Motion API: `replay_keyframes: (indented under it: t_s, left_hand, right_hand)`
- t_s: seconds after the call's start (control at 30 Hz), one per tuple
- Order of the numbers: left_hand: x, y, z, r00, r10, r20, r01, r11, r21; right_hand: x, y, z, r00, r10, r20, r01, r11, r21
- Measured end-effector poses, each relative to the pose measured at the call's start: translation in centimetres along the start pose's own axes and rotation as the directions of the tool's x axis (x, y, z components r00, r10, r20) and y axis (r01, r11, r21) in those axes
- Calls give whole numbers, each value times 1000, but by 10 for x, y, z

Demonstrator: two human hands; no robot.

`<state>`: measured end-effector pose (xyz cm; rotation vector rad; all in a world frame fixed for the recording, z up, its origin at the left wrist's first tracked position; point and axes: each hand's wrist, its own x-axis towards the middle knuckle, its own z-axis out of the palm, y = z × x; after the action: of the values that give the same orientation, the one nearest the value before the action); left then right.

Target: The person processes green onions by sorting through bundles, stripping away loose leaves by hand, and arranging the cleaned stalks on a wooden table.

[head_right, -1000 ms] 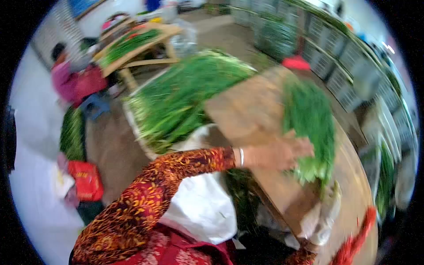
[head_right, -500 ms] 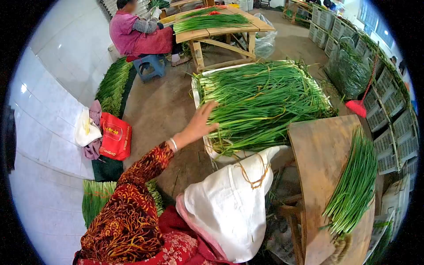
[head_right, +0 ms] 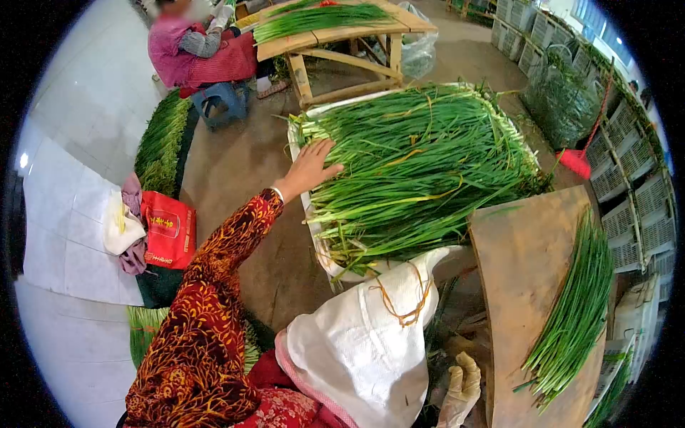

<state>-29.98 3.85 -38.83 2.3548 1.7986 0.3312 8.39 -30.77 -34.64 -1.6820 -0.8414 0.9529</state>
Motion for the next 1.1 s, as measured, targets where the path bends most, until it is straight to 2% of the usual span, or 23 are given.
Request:
replay_keyframes:
  t_s: [0.07, 0.1, 0.17, 0.23, 0.3, 0.4, 0.43, 0.5, 0.53, 0.57, 0.67, 0.7, 0.77, 0.8, 0.83, 0.9, 0.93, 1.0, 1.1]
  left_hand:
    - [-15, 8, 11, 1000, -3, -10, 3, 1000, -16]
    - [-19, 10, 12, 999, -2, -42, 1, 999, -32]
    - [-21, 17, 1, 998, 14, -63, -15, 1000, -21]
    - [-21, 32, -16, 988, -114, 107, 126, 985, -114]
    - [-14, 31, -17, 984, -125, 125, 144, 977, -160]
    - [-3, 21, -3, 964, -229, 136, 235, 971, -32]
    - [-3, 19, 1, 966, -223, 133, 229, 973, -33]
    - [-9, 25, -2, 971, -209, 112, 225, 962, -152]
    - [-9, 27, -7, 969, -207, 137, 233, 948, -215]
    - [-11, 34, -13, 972, -194, 132, 219, 953, -211]
    - [-30, 59, -30, 974, -130, 187, 169, 964, -207]
    - [-33, 59, -26, 970, -144, 196, 183, 962, -200]
    - [-35, 53, -16, 966, -73, 246, 105, 988, -117]
    - [-32, 50, -16, 934, -91, 346, 134, 986, -102]
    - [-30, 44, -10, 938, -66, 340, 97, 992, -76]
    - [-27, 31, -2, 961, -10, 278, 54, 987, -150]
    - [-23, 25, -2, 960, -16, 279, 59, 987, -147]
    - [-16, 24, -8, 921, -39, 387, 167, 938, -304]
    - [-14, 31, -14, 916, -35, 400, 136, 965, -226]
  right_hand:
    - [4, 7, -4, 998, 56, 31, -51, 989, -140]
    - [5, 9, -2, 997, 62, 35, -57, 988, -143]
    - [8, 12, 4, 996, 65, 62, -64, 998, -23]
    - [7, 3, 12, 996, 62, 67, -57, 996, -75]
    - [8, 8, 13, 995, 22, 102, -10, 993, -121]
    - [10, 10, 18, 994, 54, 96, -47, 996, -73]
    - [9, 10, 19, 992, 75, 100, -66, 994, -91]
    - [7, 12, 18, 993, 28, 118, -11, 989, -145]
    - [6, 15, 19, 993, 32, 117, -21, 995, -97]
    - [6, 17, 20, 993, 35, 117, -30, 999, -46]
    - [6, 19, 21, 988, 70, 141, -64, 997, -44]
    - [5, 18, 22, 985, 81, 154, -75, 996, -45]
    - [7, 15, 25, 976, 156, 154, -155, 988, -16]
    - [8, 22, 25, 973, 153, 172, -160, 987, 27]
    - [8, 26, 26, 970, 158, 185, -166, 986, 27]
    - [9, 31, 29, 983, 52, 178, -33, 994, -105]
    - [9, 31, 29, 977, 103, 185, -88, 993, -84]
    - [8, 31, 31, 979, 104, 177, -90, 992, -85]
    - [7, 28, 31, 979, 122, 163, -111, 991, -78]
